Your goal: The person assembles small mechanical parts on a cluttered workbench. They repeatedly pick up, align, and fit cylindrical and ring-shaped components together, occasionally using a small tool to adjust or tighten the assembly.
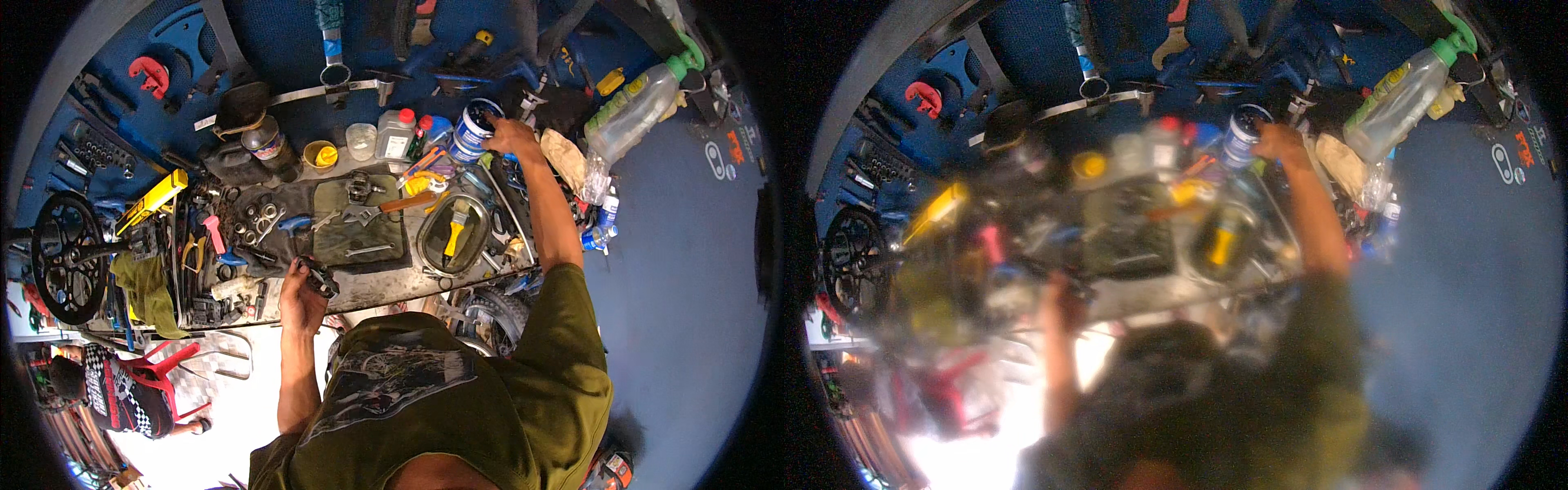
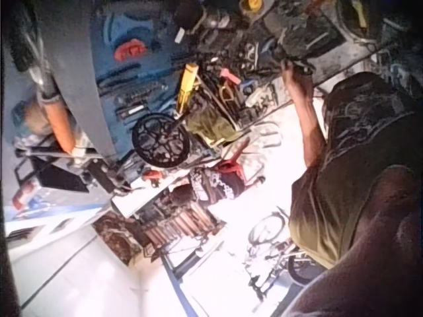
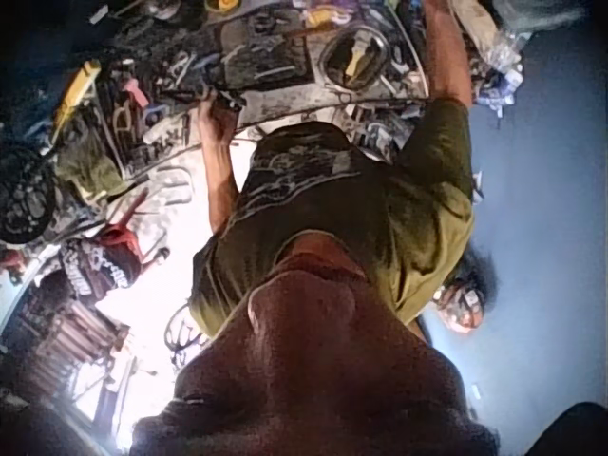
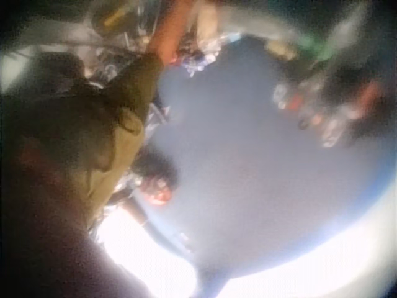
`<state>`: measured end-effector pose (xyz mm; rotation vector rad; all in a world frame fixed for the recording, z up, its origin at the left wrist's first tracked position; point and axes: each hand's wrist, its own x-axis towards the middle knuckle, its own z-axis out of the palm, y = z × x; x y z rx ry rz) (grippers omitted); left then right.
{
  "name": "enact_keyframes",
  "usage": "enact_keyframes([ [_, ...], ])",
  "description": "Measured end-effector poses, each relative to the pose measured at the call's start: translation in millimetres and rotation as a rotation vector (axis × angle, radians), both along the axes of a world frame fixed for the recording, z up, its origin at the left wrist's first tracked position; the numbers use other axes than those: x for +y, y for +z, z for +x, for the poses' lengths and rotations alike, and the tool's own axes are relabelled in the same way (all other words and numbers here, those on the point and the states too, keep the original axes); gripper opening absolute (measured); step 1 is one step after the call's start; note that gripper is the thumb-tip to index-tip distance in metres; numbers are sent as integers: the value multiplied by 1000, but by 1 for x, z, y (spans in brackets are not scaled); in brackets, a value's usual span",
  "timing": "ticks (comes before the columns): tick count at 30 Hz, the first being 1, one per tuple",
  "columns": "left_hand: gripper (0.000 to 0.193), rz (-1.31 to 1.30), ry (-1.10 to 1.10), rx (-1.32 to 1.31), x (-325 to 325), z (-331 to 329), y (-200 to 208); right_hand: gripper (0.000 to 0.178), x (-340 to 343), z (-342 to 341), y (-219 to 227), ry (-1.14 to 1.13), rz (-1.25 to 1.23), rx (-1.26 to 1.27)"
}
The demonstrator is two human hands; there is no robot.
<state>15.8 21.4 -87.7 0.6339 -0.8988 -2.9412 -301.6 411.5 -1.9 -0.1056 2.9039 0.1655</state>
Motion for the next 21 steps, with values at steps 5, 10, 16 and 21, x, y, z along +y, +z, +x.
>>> enact_keyframes([
  [5,25,-3,-1,-8,1,-2,10,78,4,-4,-6,7,-80,35],
  [10,28,10,-11,40,-1,-11,14,67,18,4,-8,15,-251,240],
  [16,27,-1,-29,171,-7,-21,41,57,-86,141,43,355,-1332,21],
  [21,24,-110,37,227,2,-34,62,69,-156,223,24,715,-1451,-232],
])
